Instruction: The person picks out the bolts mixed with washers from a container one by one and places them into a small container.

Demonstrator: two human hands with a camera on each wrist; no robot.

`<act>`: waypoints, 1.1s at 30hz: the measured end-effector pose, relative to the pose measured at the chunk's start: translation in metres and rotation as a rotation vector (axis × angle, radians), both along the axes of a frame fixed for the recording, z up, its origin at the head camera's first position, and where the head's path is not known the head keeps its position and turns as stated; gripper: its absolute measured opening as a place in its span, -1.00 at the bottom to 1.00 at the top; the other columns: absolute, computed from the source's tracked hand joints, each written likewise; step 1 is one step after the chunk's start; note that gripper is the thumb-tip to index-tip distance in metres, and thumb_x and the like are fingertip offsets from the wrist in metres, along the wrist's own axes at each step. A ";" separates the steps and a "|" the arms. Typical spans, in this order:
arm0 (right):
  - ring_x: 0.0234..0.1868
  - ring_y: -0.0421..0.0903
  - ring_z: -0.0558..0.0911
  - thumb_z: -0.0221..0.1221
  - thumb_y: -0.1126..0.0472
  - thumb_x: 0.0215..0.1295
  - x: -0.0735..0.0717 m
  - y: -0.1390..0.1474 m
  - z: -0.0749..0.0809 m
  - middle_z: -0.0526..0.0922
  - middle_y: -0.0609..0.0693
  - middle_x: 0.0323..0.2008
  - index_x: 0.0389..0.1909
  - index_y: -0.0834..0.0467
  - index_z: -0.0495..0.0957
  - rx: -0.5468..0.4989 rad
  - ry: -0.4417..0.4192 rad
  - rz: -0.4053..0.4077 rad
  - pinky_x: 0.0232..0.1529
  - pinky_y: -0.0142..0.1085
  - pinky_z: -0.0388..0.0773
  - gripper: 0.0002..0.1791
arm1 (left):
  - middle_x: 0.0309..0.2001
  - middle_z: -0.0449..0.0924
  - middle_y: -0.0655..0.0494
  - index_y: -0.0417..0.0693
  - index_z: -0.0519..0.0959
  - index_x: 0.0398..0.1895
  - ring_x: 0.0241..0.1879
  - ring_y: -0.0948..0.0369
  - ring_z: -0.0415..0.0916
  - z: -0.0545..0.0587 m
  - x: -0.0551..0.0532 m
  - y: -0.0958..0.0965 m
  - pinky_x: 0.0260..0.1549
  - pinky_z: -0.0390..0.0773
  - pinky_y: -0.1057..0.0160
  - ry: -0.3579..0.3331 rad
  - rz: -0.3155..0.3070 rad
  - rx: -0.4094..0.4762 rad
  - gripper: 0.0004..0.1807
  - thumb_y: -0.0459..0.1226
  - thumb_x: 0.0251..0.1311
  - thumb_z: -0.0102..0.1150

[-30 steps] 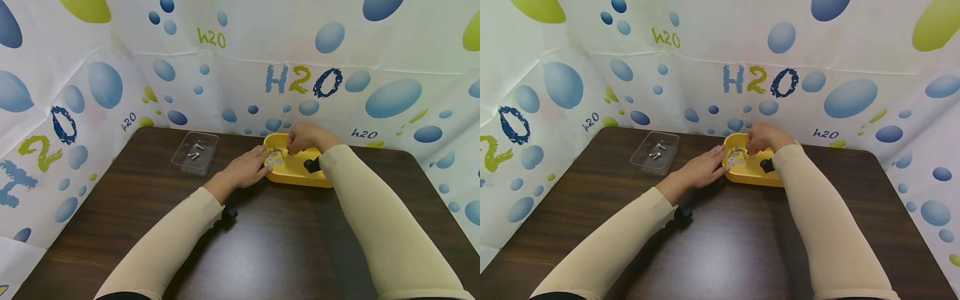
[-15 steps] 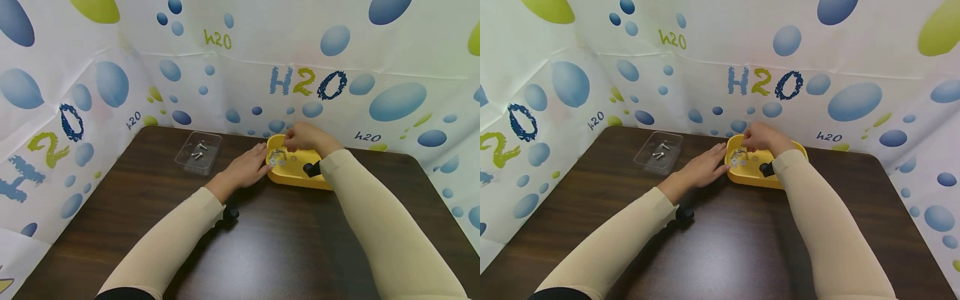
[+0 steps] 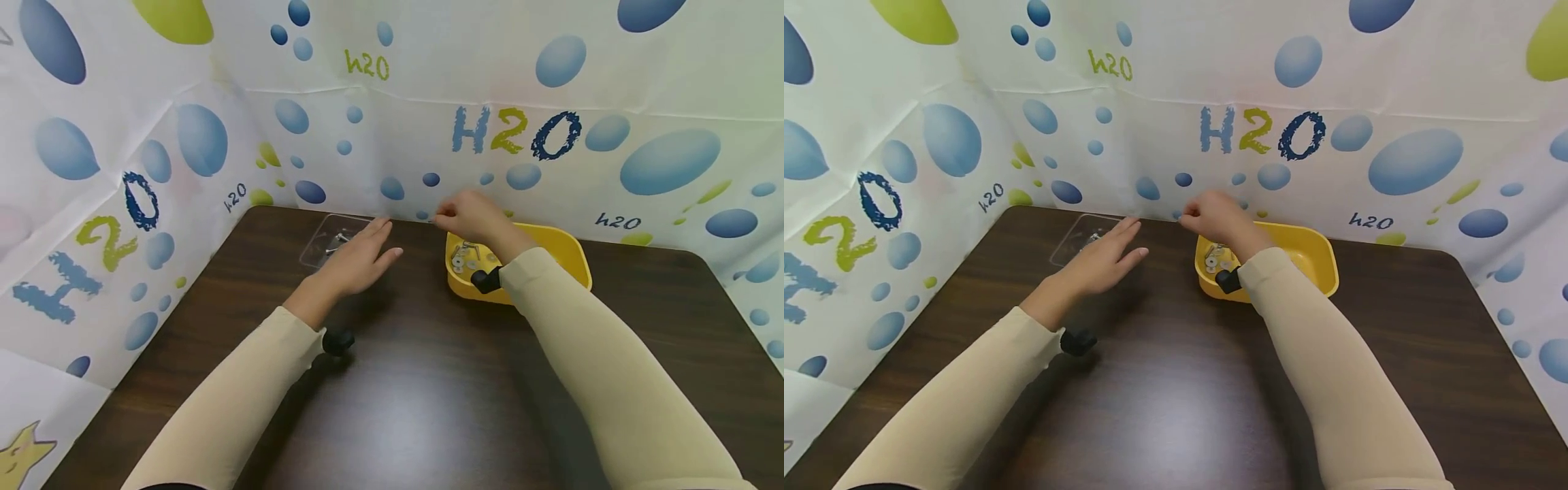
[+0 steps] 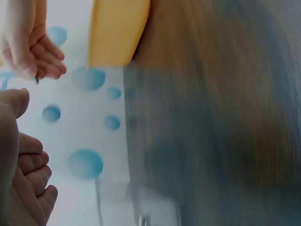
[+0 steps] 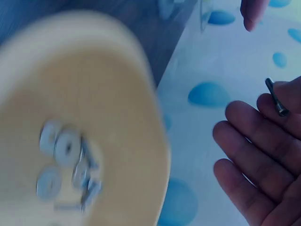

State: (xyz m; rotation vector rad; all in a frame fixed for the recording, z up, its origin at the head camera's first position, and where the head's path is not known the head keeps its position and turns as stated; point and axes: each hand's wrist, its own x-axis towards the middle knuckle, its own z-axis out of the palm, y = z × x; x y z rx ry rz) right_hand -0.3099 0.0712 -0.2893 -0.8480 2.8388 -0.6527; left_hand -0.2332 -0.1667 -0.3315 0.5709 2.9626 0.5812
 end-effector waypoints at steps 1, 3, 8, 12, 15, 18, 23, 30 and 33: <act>-0.41 -0.03 0.51 0.13 0.08 0.39 0.001 -0.005 -0.001 0.66 0.01 -0.45 -0.30 0.12 0.72 -0.021 0.017 0.007 -0.36 -0.22 0.47 -0.74 | 0.60 -0.19 0.04 -0.14 -0.03 0.57 0.58 0.12 -0.24 0.002 0.001 -0.007 0.50 -0.02 0.02 -0.002 0.015 0.009 -0.21 0.16 0.49 -0.28; -0.42 -0.05 0.52 0.14 0.08 0.38 0.003 -0.015 -0.005 0.68 0.00 -0.45 -0.31 0.11 0.73 -0.067 0.045 0.030 -0.36 -0.24 0.48 -0.75 | 0.60 -0.21 0.05 -0.13 -0.05 0.57 0.58 0.11 -0.24 0.004 0.003 -0.021 0.50 -0.01 -0.01 -0.009 0.049 0.027 -0.19 0.17 0.48 -0.28; -0.38 -0.06 0.56 0.16 0.06 0.37 0.010 -0.038 -0.016 0.72 -0.01 -0.39 -0.27 0.12 0.75 -0.145 0.037 0.063 -0.30 -0.24 0.56 -0.74 | 0.61 -0.23 0.05 -0.13 -0.07 0.58 0.58 0.09 -0.26 0.004 0.009 -0.050 0.48 0.01 -0.09 -0.033 0.116 0.040 -0.19 0.15 0.47 -0.23; -0.30 -0.07 0.55 0.15 0.01 0.39 0.016 -0.056 -0.023 0.72 -0.04 -0.32 -0.20 0.10 0.74 -0.151 0.000 0.036 -0.21 -0.27 0.58 -0.72 | 0.61 -0.22 0.03 -0.17 -0.05 0.57 0.58 0.07 -0.27 0.001 0.013 -0.068 0.47 0.00 -0.11 -0.049 0.156 0.039 -0.19 0.12 0.47 -0.18; -0.26 -0.08 0.56 0.14 0.00 0.39 0.021 -0.070 -0.028 0.72 -0.06 -0.26 -0.15 0.08 0.73 -0.165 -0.014 0.038 -0.16 -0.27 0.59 -0.71 | 0.60 -0.22 -0.03 -0.20 -0.06 0.56 0.58 0.04 -0.27 0.000 0.016 -0.077 0.48 -0.03 -0.11 -0.059 0.174 0.052 -0.17 0.11 0.47 -0.17; -0.26 -0.11 0.58 0.14 0.01 0.40 0.024 -0.084 -0.034 0.73 -0.08 -0.22 -0.13 0.07 0.73 -0.177 -0.014 0.065 -0.16 -0.27 0.60 -0.72 | 0.60 -0.22 -0.07 -0.24 -0.08 0.56 0.58 0.01 -0.26 0.001 0.020 -0.083 0.48 -0.05 -0.12 -0.076 0.185 0.064 -0.16 0.12 0.46 -0.17; -0.32 -0.16 0.58 0.14 0.04 0.40 0.031 -0.107 -0.043 0.73 -0.11 -0.27 -0.13 0.05 0.73 -0.163 0.010 0.108 -0.22 -0.33 0.58 -0.75 | 0.59 -0.21 -0.12 -0.28 -0.07 0.55 0.57 -0.04 -0.22 0.004 0.026 -0.090 0.48 -0.06 -0.13 -0.124 0.190 0.072 -0.15 0.11 0.46 -0.18; -0.38 -0.18 0.54 0.16 0.06 0.40 0.035 -0.132 -0.049 0.69 -0.13 -0.37 -0.18 0.07 0.72 -0.158 0.019 0.180 -0.31 -0.38 0.51 -0.78 | 0.58 -0.20 -0.18 -0.31 -0.06 0.54 0.56 -0.08 -0.18 0.007 0.029 -0.092 0.46 -0.03 -0.15 -0.159 0.182 0.073 -0.16 0.08 0.47 -0.15; -0.40 -0.19 0.55 0.16 0.08 0.40 0.034 -0.137 -0.053 0.70 -0.12 -0.36 -0.18 0.08 0.72 -0.130 0.026 0.204 -0.32 -0.39 0.52 -0.78 | 0.58 -0.21 -0.20 -0.33 -0.07 0.54 0.55 -0.09 -0.18 0.005 0.027 -0.091 0.46 -0.02 -0.15 -0.158 0.177 0.083 -0.17 0.06 0.47 -0.13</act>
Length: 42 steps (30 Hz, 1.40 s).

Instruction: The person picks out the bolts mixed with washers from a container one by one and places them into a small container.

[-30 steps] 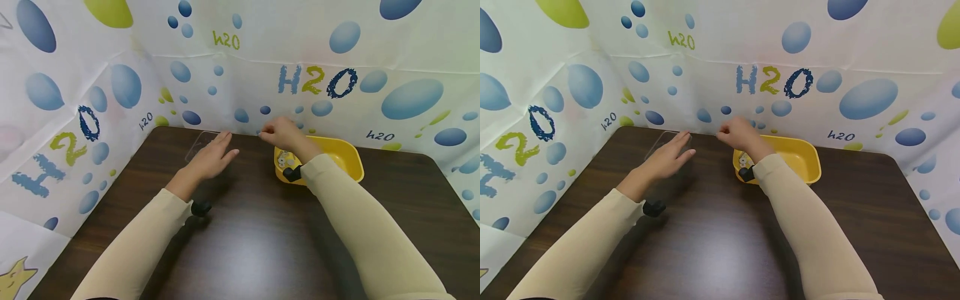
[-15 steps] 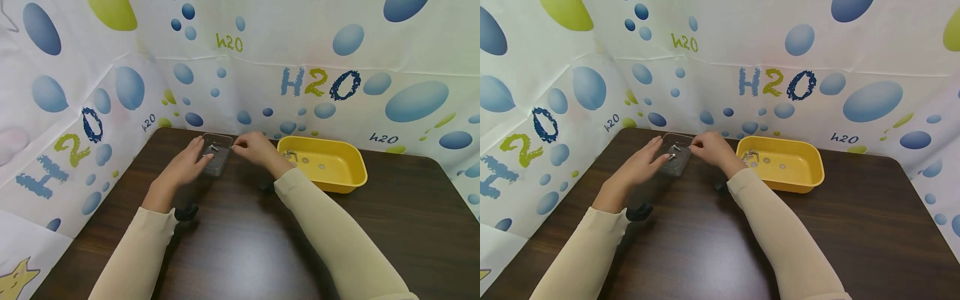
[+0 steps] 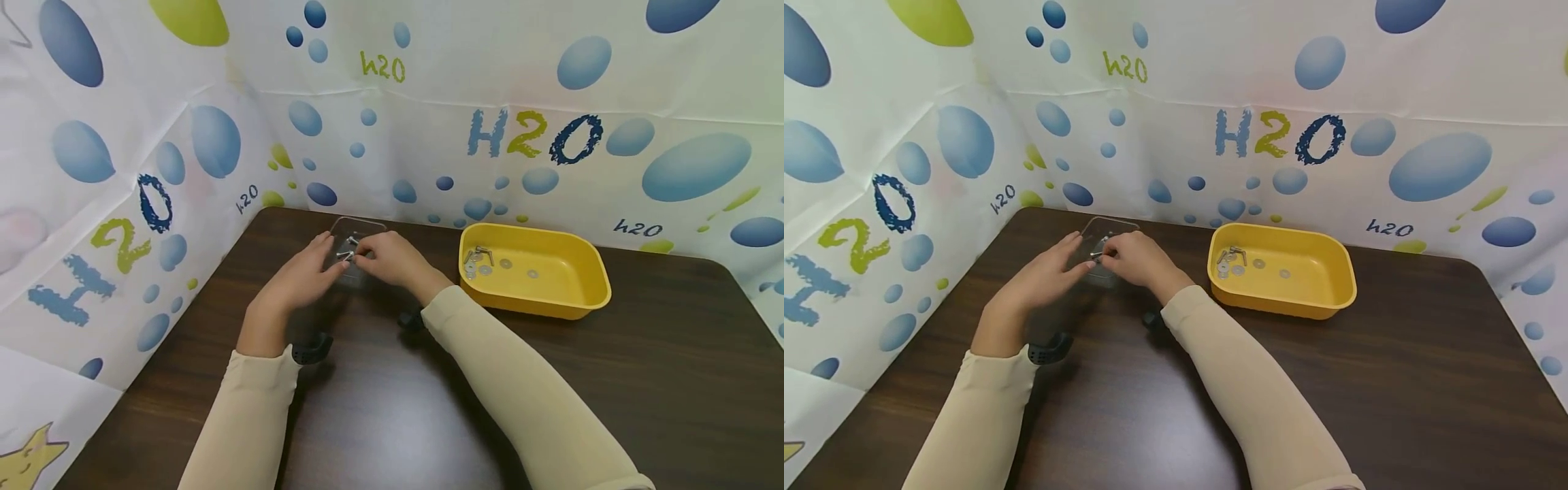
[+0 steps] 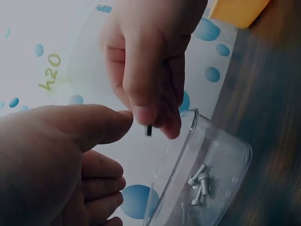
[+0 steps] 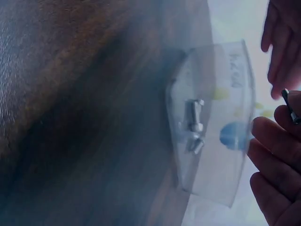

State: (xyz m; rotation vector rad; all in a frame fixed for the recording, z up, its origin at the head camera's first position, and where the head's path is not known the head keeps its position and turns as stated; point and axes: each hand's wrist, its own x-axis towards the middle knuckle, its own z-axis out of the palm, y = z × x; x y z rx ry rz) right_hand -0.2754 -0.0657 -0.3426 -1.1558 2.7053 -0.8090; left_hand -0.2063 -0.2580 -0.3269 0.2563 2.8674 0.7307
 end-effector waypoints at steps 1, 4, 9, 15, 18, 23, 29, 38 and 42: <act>-0.41 -0.19 0.55 0.16 0.08 0.40 0.000 -0.001 -0.002 0.71 -0.11 -0.35 -0.18 0.08 0.72 0.014 0.003 0.006 -0.32 -0.39 0.53 -0.78 | 0.58 -0.22 -0.19 -0.32 -0.07 0.54 0.56 -0.09 -0.18 -0.001 -0.001 0.000 0.46 -0.02 -0.15 -0.002 0.002 0.003 -0.17 0.05 0.47 -0.12; -0.41 -0.19 0.56 0.16 0.07 0.40 -0.001 -0.003 -0.005 0.72 -0.10 -0.32 -0.15 0.08 0.72 0.063 0.009 0.015 -0.31 -0.39 0.55 -0.77 | 0.58 -0.22 -0.18 -0.30 -0.06 0.54 0.56 -0.08 -0.18 -0.005 -0.003 0.002 0.46 -0.01 -0.15 -0.018 0.012 0.009 -0.17 0.04 0.46 -0.10; -0.40 -0.18 0.57 0.16 0.06 0.41 -0.003 -0.003 -0.006 0.71 -0.10 -0.31 -0.13 0.07 0.72 0.127 -0.005 0.017 -0.30 -0.37 0.55 -0.76 | 0.58 -0.19 -0.19 -0.30 -0.04 0.54 0.55 -0.09 -0.16 -0.013 -0.011 0.004 0.46 0.01 -0.15 -0.035 -0.002 -0.006 -0.20 0.02 0.48 -0.11; -0.44 -0.18 0.54 0.12 0.04 0.43 -0.003 -0.007 -0.008 0.65 -0.11 -0.42 -0.19 0.07 0.70 0.150 0.006 0.054 -0.38 -0.37 0.48 -0.76 | 0.58 -0.20 -0.17 -0.29 -0.04 0.54 0.55 -0.09 -0.15 -0.018 -0.014 -0.002 0.46 -0.01 -0.16 -0.043 0.009 -0.004 -0.26 -0.06 0.49 -0.12; -0.44 -0.16 0.53 0.09 0.02 0.45 -0.003 -0.010 -0.010 0.62 -0.11 -0.44 -0.20 0.06 0.68 0.175 0.006 0.067 -0.39 -0.36 0.47 -0.74 | 0.59 -0.23 -0.16 -0.29 -0.06 0.55 0.55 -0.10 -0.14 -0.019 -0.014 -0.006 0.45 -0.01 -0.17 -0.049 0.016 0.001 -0.26 -0.09 0.50 -0.11; -0.36 -0.12 0.54 0.01 0.03 0.49 -0.003 -0.014 -0.014 0.61 -0.10 -0.43 -0.22 0.04 0.66 0.237 0.034 0.082 -0.28 -0.27 0.50 -0.71 | 0.59 -0.24 -0.15 -0.29 -0.06 0.55 0.55 -0.09 -0.14 -0.021 -0.013 -0.009 0.45 -0.01 -0.17 -0.055 0.022 0.015 -0.25 -0.09 0.49 -0.09; -0.17 -0.08 0.63 -0.06 0.08 0.50 -0.001 -0.019 -0.015 0.67 -0.08 -0.33 -0.18 0.07 0.66 0.286 0.078 0.116 0.34 -0.17 0.37 -0.69 | 0.59 -0.23 -0.15 -0.28 -0.05 0.55 0.54 -0.10 -0.13 -0.024 -0.013 -0.011 0.45 0.00 -0.17 -0.060 0.035 0.025 -0.25 -0.10 0.48 -0.07; 0.00 -0.08 0.66 -0.09 0.10 0.51 -0.001 -0.023 -0.014 0.71 -0.04 -0.25 -0.13 0.12 0.66 0.301 0.056 0.130 0.48 -0.12 0.17 -0.66 | 0.59 -0.23 -0.13 -0.26 -0.04 0.55 0.55 -0.08 -0.13 -0.025 -0.012 -0.014 0.45 0.00 -0.15 -0.049 0.045 0.029 -0.25 -0.10 0.48 -0.07; -0.02 -0.07 0.65 -0.09 0.10 0.52 -0.001 -0.025 -0.014 0.70 -0.05 -0.26 -0.17 0.10 0.66 0.303 0.060 0.126 0.41 -0.13 0.29 -0.66 | 0.59 -0.24 -0.14 -0.27 -0.06 0.55 0.55 -0.08 -0.15 -0.026 -0.012 -0.016 0.46 -0.01 -0.15 -0.050 0.037 0.025 -0.25 -0.09 0.48 -0.09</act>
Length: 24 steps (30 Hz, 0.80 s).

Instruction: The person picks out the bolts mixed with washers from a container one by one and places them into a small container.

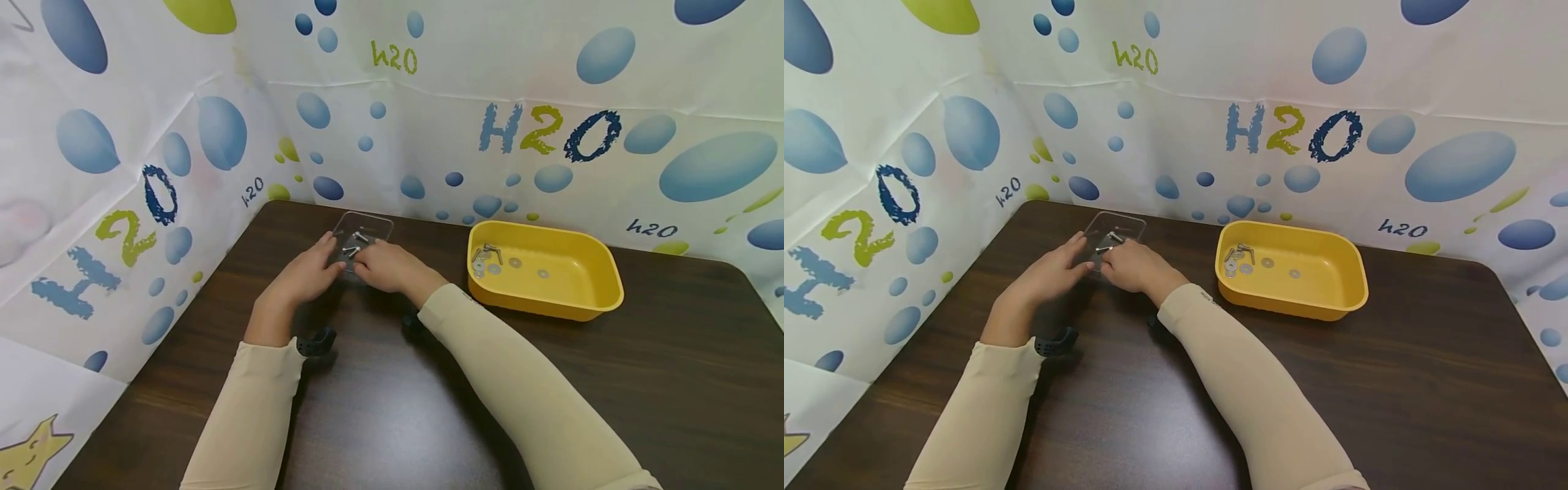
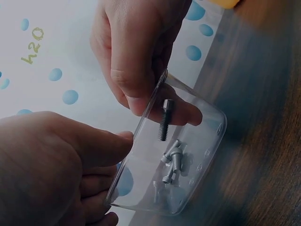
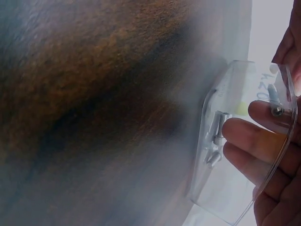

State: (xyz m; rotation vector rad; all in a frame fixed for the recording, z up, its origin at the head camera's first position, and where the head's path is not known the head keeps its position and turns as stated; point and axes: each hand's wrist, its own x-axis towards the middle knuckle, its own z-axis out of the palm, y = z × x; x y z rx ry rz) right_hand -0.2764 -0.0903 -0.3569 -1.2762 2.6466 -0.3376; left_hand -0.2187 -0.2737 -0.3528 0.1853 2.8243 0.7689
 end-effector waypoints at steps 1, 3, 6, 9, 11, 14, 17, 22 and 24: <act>-0.02 -0.06 0.64 -0.09 0.10 0.52 0.000 0.000 0.000 0.71 -0.05 -0.25 -0.17 0.10 0.66 -0.002 0.002 0.003 0.41 -0.13 0.29 -0.66 | 0.59 -0.24 -0.15 -0.27 -0.06 0.55 0.55 -0.09 -0.15 0.000 0.000 0.000 0.46 -0.02 -0.16 0.001 0.000 -0.002 -0.26 -0.10 0.48 -0.09; 0.00 -0.06 0.65 -0.10 0.10 0.52 0.000 0.000 0.000 0.71 -0.03 -0.25 -0.19 0.12 0.66 -0.009 0.010 0.016 0.42 -0.11 0.26 -0.65 | 0.59 -0.24 -0.15 -0.28 -0.06 0.55 0.55 -0.09 -0.15 0.000 0.000 -0.001 0.45 -0.02 -0.16 0.002 0.002 -0.007 -0.26 -0.11 0.48 -0.09; -0.02 -0.06 0.66 -0.10 0.11 0.51 0.000 0.000 -0.001 0.70 -0.03 -0.29 -0.22 0.13 0.65 -0.019 0.015 0.030 0.47 -0.09 0.17 -0.65 | 0.59 -0.24 -0.16 -0.29 -0.06 0.54 0.55 -0.10 -0.16 0.001 0.000 0.000 0.45 -0.03 -0.17 0.003 0.003 -0.009 -0.26 -0.12 0.48 -0.09; -0.03 -0.08 0.67 -0.10 0.12 0.51 -0.001 0.002 -0.003 0.69 -0.05 -0.32 -0.23 0.12 0.65 -0.014 0.020 0.025 0.50 -0.10 0.11 -0.66 | 0.59 -0.24 -0.16 -0.30 -0.06 0.54 0.55 -0.10 -0.17 0.001 0.000 0.002 0.45 -0.03 -0.17 -0.003 -0.003 -0.005 -0.26 -0.11 0.49 -0.09; -0.02 -0.09 0.66 -0.09 0.11 0.52 -0.001 0.003 -0.003 0.70 -0.05 -0.31 -0.21 0.11 0.66 -0.012 0.021 0.017 0.50 -0.11 0.12 -0.66 | 0.59 -0.24 -0.16 -0.29 -0.05 0.54 0.55 -0.10 -0.17 0.001 0.000 0.002 0.45 -0.03 -0.17 -0.004 -0.004 -0.007 -0.26 -0.11 0.49 -0.10; 0.04 -0.08 0.65 -0.09 0.10 0.52 -0.001 0.003 -0.003 0.71 -0.05 -0.24 -0.16 0.10 0.66 -0.015 0.021 0.016 0.49 -0.13 0.14 -0.66 | 0.59 -0.23 -0.15 -0.29 -0.05 0.54 0.55 -0.10 -0.16 0.001 0.000 0.002 0.45 -0.03 -0.17 -0.003 0.000 -0.012 -0.26 -0.10 0.48 -0.10; 0.00 -0.06 0.63 -0.08 0.09 0.53 -0.001 0.005 -0.002 0.70 -0.04 -0.21 -0.10 0.10 0.67 -0.030 0.003 0.007 0.35 -0.16 0.36 -0.66 | 0.59 -0.23 -0.15 -0.29 -0.05 0.54 0.55 -0.10 -0.16 0.000 0.000 0.003 0.45 -0.03 -0.16 -0.002 -0.001 -0.010 -0.26 -0.10 0.48 -0.10; -0.07 -0.10 0.61 0.00 0.07 0.51 -0.003 0.011 0.003 0.70 -0.06 -0.12 0.05 0.09 0.65 -0.087 -0.051 -0.035 0.25 -0.18 0.47 -0.67 | 0.59 -0.24 -0.17 -0.30 -0.06 0.54 0.55 -0.10 -0.18 0.000 -0.001 0.002 0.46 -0.04 -0.17 -0.003 -0.008 -0.002 -0.25 -0.10 0.48 -0.10; -0.07 -0.13 0.62 0.03 0.05 0.50 -0.004 0.015 0.007 0.70 -0.07 -0.06 0.10 0.09 0.63 -0.115 -0.081 -0.057 0.25 -0.18 0.47 -0.65 | 0.59 -0.24 -0.16 -0.29 -0.06 0.54 0.55 -0.09 -0.18 0.000 -0.001 0.002 0.46 -0.05 -0.16 -0.005 -0.006 -0.001 -0.25 -0.09 0.48 -0.09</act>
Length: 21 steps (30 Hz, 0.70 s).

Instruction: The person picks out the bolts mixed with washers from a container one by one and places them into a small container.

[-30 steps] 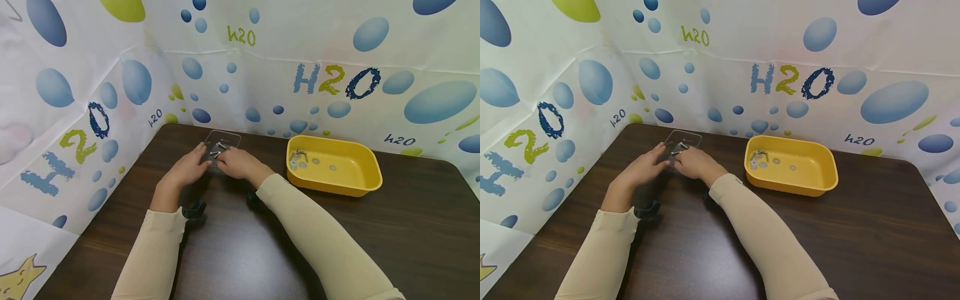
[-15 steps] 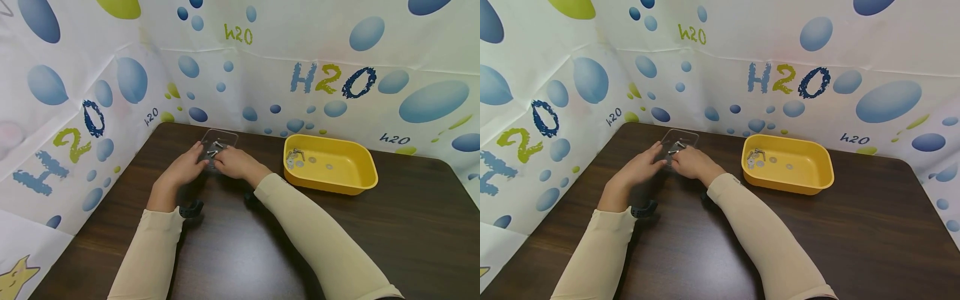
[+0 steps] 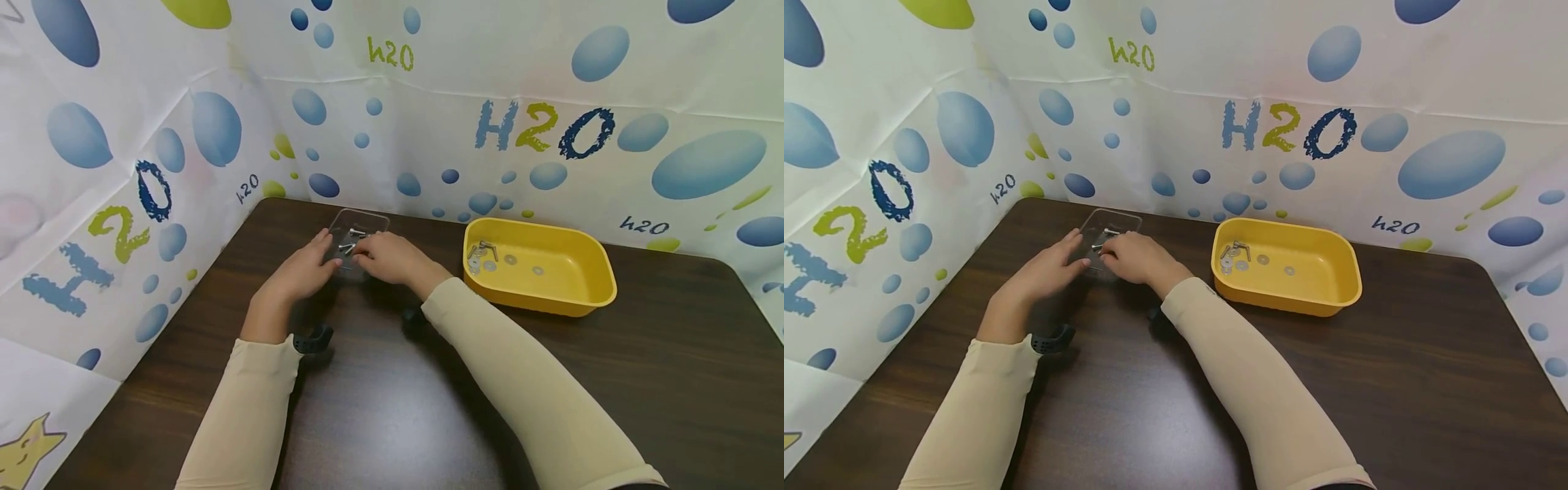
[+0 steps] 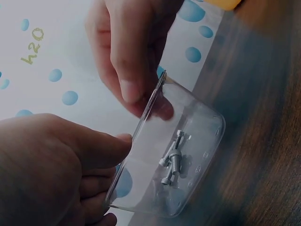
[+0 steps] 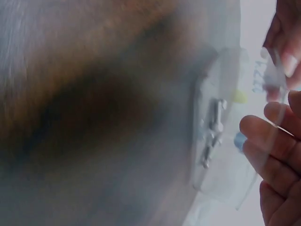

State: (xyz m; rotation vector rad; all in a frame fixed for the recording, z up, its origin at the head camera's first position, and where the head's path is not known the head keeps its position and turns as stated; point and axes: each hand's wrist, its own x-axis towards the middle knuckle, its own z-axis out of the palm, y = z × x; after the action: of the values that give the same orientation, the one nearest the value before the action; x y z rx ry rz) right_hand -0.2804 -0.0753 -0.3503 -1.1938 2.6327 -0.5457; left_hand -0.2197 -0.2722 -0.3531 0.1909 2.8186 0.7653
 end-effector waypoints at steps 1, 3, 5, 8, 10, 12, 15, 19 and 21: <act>-0.08 -0.13 0.61 0.04 0.04 0.49 -0.001 0.003 0.003 0.70 -0.07 -0.04 0.12 0.08 0.62 -0.012 -0.016 -0.018 0.20 -0.19 0.52 -0.65 | 0.59 -0.24 -0.15 -0.29 -0.06 0.54 0.56 -0.09 -0.19 0.000 0.000 0.000 0.46 -0.06 -0.17 -0.001 -0.001 0.000 -0.25 -0.10 0.48 -0.10; -0.08 -0.13 0.60 0.04 0.02 0.48 -0.004 0.011 0.008 0.69 -0.06 -0.02 0.14 0.09 0.61 -0.043 -0.042 -0.052 0.10 -0.21 0.56 -0.63 | 0.59 -0.25 -0.15 -0.29 -0.06 0.54 0.56 -0.08 -0.20 0.002 0.000 0.001 0.46 -0.07 -0.16 0.001 0.002 -0.003 -0.26 -0.11 0.48 -0.09; -0.08 -0.12 0.59 0.05 0.01 0.47 -0.007 0.021 0.015 0.68 -0.05 -0.01 0.13 0.08 0.61 -0.078 -0.059 -0.096 0.11 -0.20 0.56 -0.63 | 0.59 -0.24 -0.15 -0.30 -0.05 0.54 0.56 -0.07 -0.22 0.003 0.000 0.002 0.47 -0.09 -0.15 0.009 0.006 -0.006 -0.26 -0.11 0.48 -0.09; -0.03 -0.10 0.58 0.06 -0.01 0.47 -0.014 0.038 0.028 0.67 -0.04 0.02 0.13 0.08 0.60 -0.116 -0.065 -0.149 0.15 -0.18 0.54 -0.62 | 0.59 -0.26 -0.14 -0.30 -0.07 0.54 0.57 -0.06 -0.24 0.006 0.001 0.004 0.48 -0.11 -0.13 0.032 0.004 -0.006 -0.25 -0.12 0.47 -0.09; 0.00 -0.08 0.57 0.05 -0.02 0.47 -0.019 0.051 0.037 0.66 -0.04 0.04 0.14 0.07 0.60 -0.131 -0.072 -0.183 0.17 -0.17 0.53 -0.61 | 0.59 -0.26 -0.13 -0.29 -0.07 0.55 0.57 -0.04 -0.25 0.009 0.002 0.008 0.49 -0.11 -0.12 0.057 -0.006 0.005 -0.25 -0.12 0.47 -0.08; 0.02 -0.06 0.56 0.05 -0.02 0.47 -0.024 0.066 0.047 0.65 -0.02 0.06 0.16 0.07 0.59 -0.144 -0.075 -0.211 0.17 -0.15 0.52 -0.61 | 0.60 -0.25 -0.08 -0.26 -0.07 0.55 0.57 -0.02 -0.22 0.014 0.004 0.015 0.49 -0.08 -0.10 0.077 -0.024 0.027 -0.25 -0.10 0.47 -0.07; 0.02 -0.02 0.57 0.05 0.00 0.47 -0.033 0.089 0.058 0.64 0.01 0.07 0.17 0.09 0.58 -0.150 -0.077 -0.242 0.16 -0.11 0.52 -0.61 | 0.60 -0.23 0.01 -0.18 -0.05 0.57 0.56 -0.01 -0.16 0.023 0.008 0.029 0.48 -0.04 -0.11 0.089 -0.064 0.061 -0.25 -0.07 0.48 -0.07; 0.03 0.02 0.56 0.04 0.02 0.48 -0.041 0.121 0.067 0.64 0.06 0.07 0.16 0.12 0.58 -0.091 -0.073 -0.279 0.14 -0.05 0.52 -0.61 | 0.60 -0.20 0.09 -0.10 -0.02 0.57 0.54 -0.02 -0.06 0.033 0.011 0.056 0.47 0.00 -0.11 0.090 -0.133 0.093 -0.27 -0.02 0.48 -0.08; 0.04 0.05 0.54 0.04 0.03 0.48 -0.044 0.134 0.069 0.63 0.09 0.07 0.14 0.14 0.59 -0.057 -0.082 -0.300 0.14 -0.02 0.51 -0.61 | 0.60 -0.17 0.11 -0.10 0.01 0.57 0.54 0.01 -0.05 0.037 0.012 0.071 0.47 0.02 -0.09 0.100 -0.167 0.101 -0.27 -0.01 0.48 -0.09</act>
State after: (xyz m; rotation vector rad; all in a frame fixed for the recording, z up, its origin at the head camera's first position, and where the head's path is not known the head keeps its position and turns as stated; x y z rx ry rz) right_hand -0.3248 0.0588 -0.2810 -0.7736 2.7575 -0.7082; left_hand -0.2077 -0.2007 -0.3157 0.4875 2.8118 0.8816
